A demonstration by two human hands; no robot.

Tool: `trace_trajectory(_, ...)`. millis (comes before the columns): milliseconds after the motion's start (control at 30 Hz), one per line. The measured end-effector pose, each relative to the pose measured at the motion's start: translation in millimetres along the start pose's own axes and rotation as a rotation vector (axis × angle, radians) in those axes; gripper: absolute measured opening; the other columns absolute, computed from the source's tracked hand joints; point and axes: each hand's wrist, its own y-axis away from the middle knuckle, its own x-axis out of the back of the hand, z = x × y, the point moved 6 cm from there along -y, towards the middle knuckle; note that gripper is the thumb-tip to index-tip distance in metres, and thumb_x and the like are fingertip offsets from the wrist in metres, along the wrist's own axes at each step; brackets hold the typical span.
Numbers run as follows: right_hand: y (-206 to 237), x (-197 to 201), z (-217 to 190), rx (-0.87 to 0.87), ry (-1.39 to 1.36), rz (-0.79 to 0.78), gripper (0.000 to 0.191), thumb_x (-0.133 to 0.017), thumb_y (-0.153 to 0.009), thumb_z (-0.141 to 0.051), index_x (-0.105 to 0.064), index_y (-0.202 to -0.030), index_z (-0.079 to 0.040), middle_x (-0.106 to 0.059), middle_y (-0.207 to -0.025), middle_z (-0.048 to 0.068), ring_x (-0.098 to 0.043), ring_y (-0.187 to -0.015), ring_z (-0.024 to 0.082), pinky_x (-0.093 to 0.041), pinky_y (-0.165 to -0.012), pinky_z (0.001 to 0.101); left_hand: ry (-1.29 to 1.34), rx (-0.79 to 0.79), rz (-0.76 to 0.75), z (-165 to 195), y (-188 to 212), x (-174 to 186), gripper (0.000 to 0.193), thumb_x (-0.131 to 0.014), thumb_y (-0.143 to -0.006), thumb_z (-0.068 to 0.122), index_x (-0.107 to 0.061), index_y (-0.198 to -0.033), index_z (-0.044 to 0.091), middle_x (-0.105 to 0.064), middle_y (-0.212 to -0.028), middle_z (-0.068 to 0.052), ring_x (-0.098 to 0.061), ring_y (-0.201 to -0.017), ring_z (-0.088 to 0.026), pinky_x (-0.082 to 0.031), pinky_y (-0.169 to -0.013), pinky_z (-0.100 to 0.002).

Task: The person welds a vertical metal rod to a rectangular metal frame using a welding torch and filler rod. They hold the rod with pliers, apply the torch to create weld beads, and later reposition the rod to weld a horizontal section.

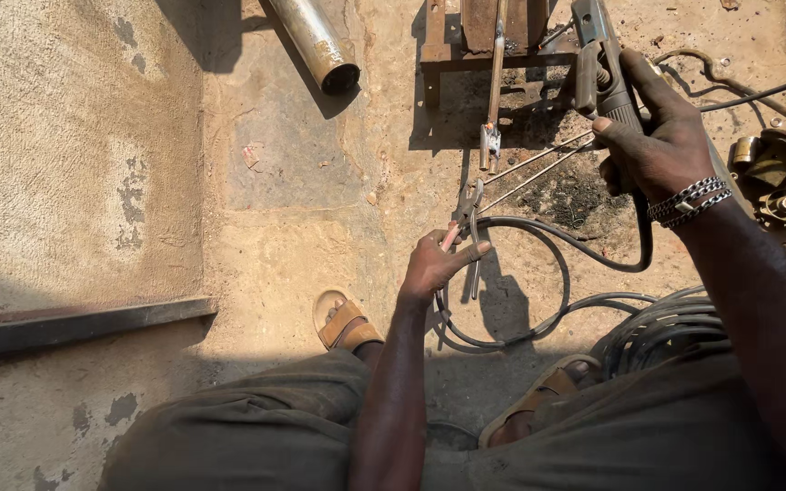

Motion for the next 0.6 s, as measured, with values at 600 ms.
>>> trace_trajectory(600,35.9,24.8,-10.1,0.164,-0.076,0.005,0.075,-0.064,-0.104,0.0,-0.032,-0.172,-0.008,-0.049,-0.167,0.02,-0.07,-0.1,0.017,-0.062,-0.066,0.0291,-0.258,0.374,0.427,-106.5,-4.6,46.9,0.065,-0.082,-0.064,0.028,-0.06,-0.119,0.003,-0.074,-0.1,-0.021,-0.072,-0.095,-0.037,-0.055,-0.086,-0.045)
